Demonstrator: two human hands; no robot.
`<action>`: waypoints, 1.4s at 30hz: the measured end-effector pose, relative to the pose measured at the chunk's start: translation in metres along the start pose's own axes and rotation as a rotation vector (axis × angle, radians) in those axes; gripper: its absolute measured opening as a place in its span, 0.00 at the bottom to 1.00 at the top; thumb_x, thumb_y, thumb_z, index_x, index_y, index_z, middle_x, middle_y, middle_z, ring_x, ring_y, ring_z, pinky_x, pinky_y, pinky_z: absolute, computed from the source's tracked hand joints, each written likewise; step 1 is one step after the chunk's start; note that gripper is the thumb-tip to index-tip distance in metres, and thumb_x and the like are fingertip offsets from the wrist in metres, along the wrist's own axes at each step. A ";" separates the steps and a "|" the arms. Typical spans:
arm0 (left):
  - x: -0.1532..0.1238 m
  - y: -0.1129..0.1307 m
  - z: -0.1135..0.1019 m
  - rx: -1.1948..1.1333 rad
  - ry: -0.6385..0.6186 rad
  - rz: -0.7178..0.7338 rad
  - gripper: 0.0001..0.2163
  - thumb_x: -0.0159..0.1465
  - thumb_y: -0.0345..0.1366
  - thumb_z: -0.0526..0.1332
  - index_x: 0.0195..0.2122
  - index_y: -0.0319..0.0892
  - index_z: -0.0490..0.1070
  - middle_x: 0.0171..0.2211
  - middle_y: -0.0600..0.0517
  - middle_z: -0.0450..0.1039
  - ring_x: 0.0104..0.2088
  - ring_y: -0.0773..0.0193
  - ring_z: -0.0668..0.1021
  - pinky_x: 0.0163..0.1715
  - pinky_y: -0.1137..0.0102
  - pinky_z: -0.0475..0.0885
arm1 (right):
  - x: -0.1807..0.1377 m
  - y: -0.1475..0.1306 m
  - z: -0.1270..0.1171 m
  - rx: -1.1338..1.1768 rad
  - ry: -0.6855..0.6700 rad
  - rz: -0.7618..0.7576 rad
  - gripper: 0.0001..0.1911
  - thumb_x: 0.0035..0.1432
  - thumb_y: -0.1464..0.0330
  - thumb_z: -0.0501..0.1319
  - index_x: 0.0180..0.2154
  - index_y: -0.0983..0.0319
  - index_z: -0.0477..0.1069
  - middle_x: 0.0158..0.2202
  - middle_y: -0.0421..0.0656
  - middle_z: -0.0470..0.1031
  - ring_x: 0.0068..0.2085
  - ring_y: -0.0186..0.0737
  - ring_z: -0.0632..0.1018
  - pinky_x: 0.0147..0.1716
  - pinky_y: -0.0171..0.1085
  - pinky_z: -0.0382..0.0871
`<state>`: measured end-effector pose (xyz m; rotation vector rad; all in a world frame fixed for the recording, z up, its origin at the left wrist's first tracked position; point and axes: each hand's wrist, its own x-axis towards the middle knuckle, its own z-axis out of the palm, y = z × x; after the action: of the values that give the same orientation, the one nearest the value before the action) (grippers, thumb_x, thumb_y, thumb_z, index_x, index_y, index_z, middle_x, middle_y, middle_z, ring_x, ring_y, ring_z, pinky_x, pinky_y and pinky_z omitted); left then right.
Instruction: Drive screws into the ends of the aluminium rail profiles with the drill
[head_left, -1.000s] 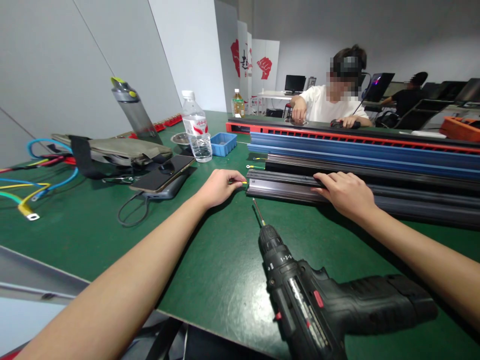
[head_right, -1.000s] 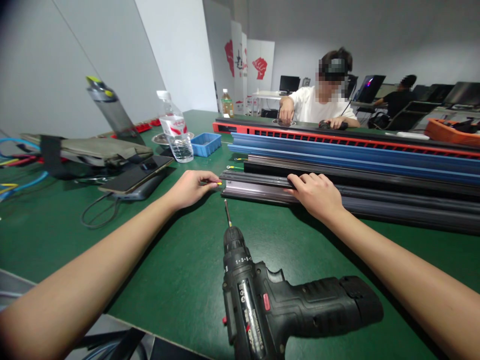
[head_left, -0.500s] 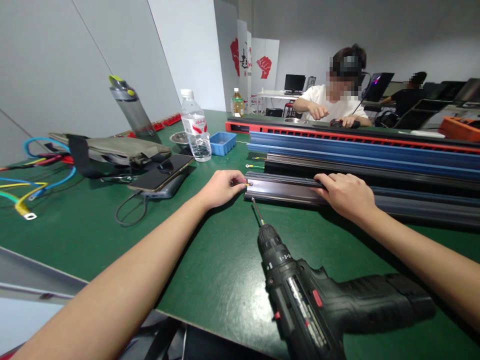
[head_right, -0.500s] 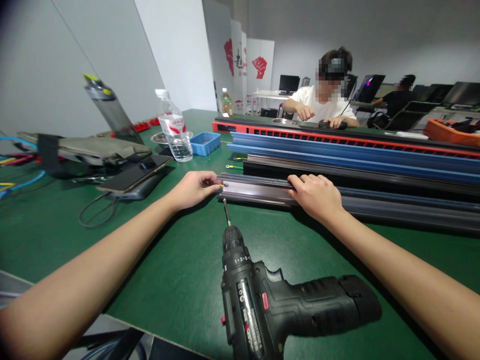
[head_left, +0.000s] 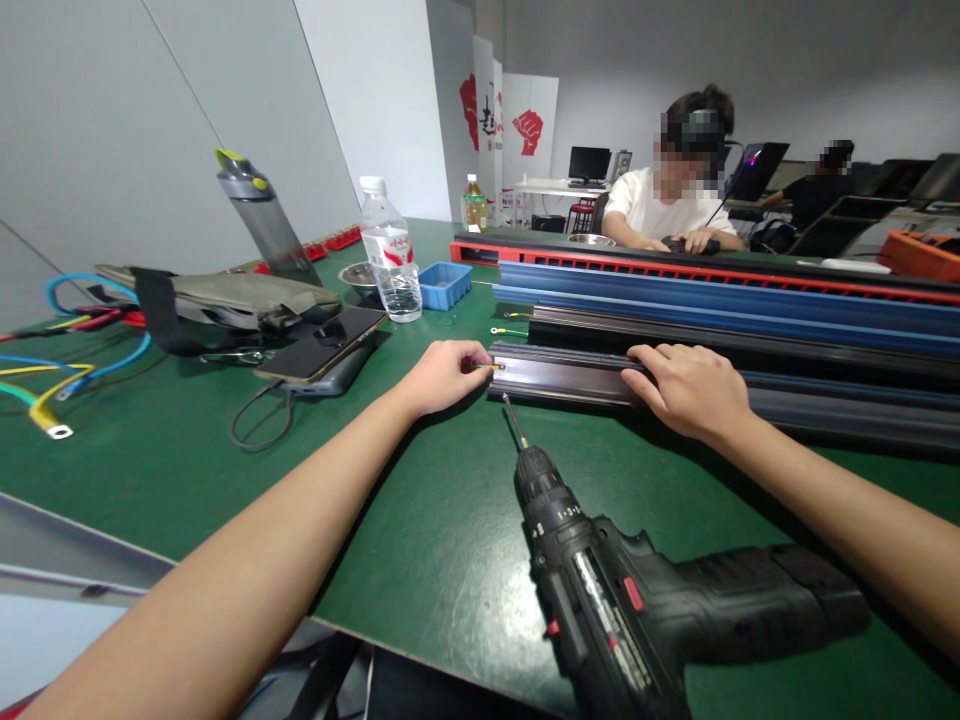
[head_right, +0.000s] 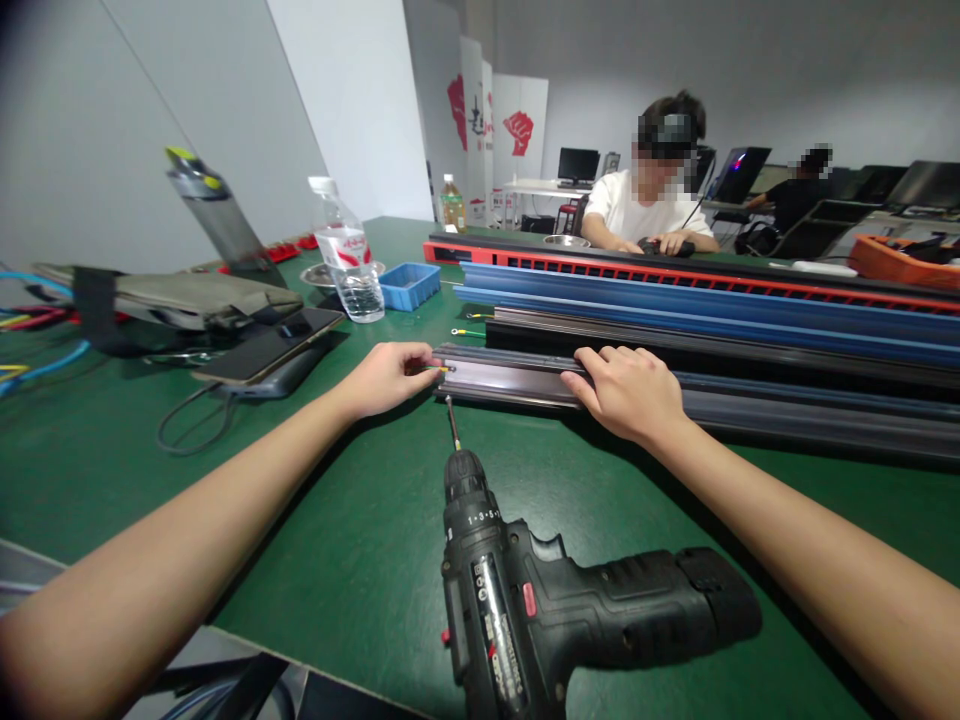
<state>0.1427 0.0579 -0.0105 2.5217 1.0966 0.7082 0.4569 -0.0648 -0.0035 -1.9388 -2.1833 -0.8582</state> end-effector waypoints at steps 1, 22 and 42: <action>0.000 0.000 0.000 0.001 -0.002 -0.004 0.10 0.60 0.40 0.59 0.29 0.39 0.75 0.25 0.52 0.75 0.28 0.65 0.73 0.32 0.72 0.67 | 0.000 0.000 0.000 0.001 -0.002 0.002 0.26 0.71 0.54 0.43 0.51 0.60 0.74 0.41 0.49 0.81 0.36 0.46 0.78 0.34 0.40 0.59; 0.001 -0.001 -0.002 -0.030 -0.042 0.025 0.14 0.62 0.44 0.58 0.31 0.39 0.77 0.26 0.51 0.77 0.29 0.64 0.75 0.32 0.71 0.67 | 0.001 0.000 0.002 0.008 -0.011 0.005 0.28 0.70 0.51 0.45 0.53 0.61 0.74 0.41 0.51 0.80 0.37 0.47 0.78 0.34 0.41 0.59; 0.001 -0.001 -0.001 -0.006 -0.031 0.015 0.13 0.62 0.42 0.57 0.29 0.40 0.75 0.26 0.52 0.75 0.29 0.64 0.74 0.35 0.71 0.68 | 0.000 0.000 0.004 -0.004 0.017 0.000 0.28 0.70 0.51 0.46 0.53 0.59 0.75 0.40 0.49 0.80 0.36 0.46 0.78 0.33 0.39 0.58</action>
<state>0.1420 0.0593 -0.0102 2.5301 1.0649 0.6731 0.4585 -0.0633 -0.0070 -1.9260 -2.1742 -0.8767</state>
